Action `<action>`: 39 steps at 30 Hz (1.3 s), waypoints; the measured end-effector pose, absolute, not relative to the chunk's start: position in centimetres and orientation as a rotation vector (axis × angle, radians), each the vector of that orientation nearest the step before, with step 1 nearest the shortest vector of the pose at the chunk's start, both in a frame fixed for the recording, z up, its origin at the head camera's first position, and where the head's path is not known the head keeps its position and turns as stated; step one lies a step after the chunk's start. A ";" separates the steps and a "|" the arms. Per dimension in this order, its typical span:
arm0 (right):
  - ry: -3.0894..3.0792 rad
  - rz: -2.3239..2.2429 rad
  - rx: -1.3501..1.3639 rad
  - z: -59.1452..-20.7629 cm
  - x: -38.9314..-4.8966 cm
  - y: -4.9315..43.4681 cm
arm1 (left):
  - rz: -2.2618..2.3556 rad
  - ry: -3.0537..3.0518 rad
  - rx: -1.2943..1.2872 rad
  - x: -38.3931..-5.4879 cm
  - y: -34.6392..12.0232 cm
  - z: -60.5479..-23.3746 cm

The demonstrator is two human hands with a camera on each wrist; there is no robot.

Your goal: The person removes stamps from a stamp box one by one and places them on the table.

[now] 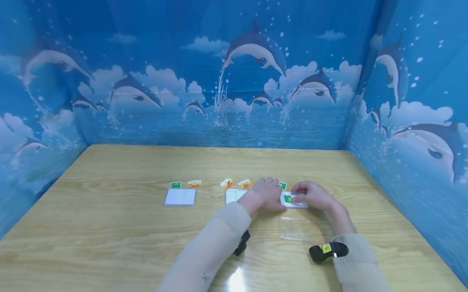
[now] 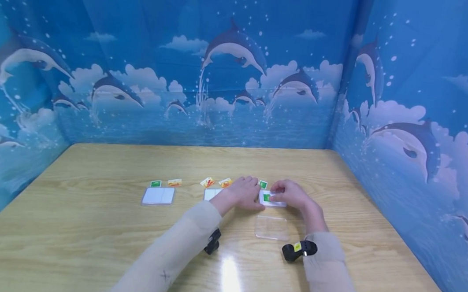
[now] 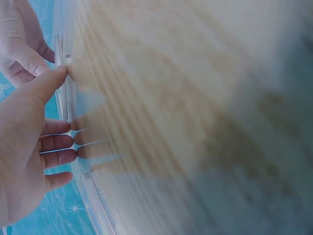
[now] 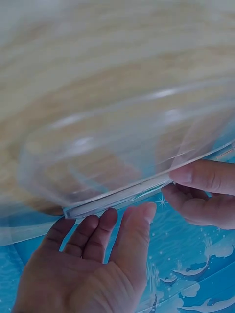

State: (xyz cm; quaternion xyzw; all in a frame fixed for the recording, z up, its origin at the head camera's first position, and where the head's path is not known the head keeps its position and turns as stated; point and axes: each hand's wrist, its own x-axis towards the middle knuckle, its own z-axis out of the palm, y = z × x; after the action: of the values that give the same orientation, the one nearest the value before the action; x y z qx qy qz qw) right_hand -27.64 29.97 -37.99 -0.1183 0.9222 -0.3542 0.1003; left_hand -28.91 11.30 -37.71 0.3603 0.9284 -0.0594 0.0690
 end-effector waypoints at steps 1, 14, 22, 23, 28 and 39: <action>2.731 -1.044 -0.358 -38.0 -27.6 29.9 | -0.177 2.795 1.084 -28.9 11.3 -37.7; 2.768 -0.984 -0.320 -38.7 -27.8 29.6 | -0.187 2.799 1.091 -28.9 11.4 -37.6; 2.771 -0.966 -0.279 -38.5 -27.8 29.4 | -0.196 2.803 1.101 -28.9 11.3 -37.7; 2.772 -0.966 -0.279 -38.6 -27.8 29.4 | -0.191 2.802 1.099 -28.9 11.4 -37.7; 2.771 -0.971 -0.264 -38.6 -28.0 29.3 | -0.181 2.799 1.093 -28.9 11.3 -37.6; 2.775 -0.960 -0.222 -38.5 -28.0 29.0 | -0.165 2.794 1.089 -28.7 11.2 -37.5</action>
State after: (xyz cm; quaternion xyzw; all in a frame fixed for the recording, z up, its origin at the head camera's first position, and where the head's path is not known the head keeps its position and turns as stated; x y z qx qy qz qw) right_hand -28.00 28.98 -38.53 -0.0749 0.9378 -0.3245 0.0983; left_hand -28.74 11.21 -37.55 0.3616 0.9281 -0.0549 0.0692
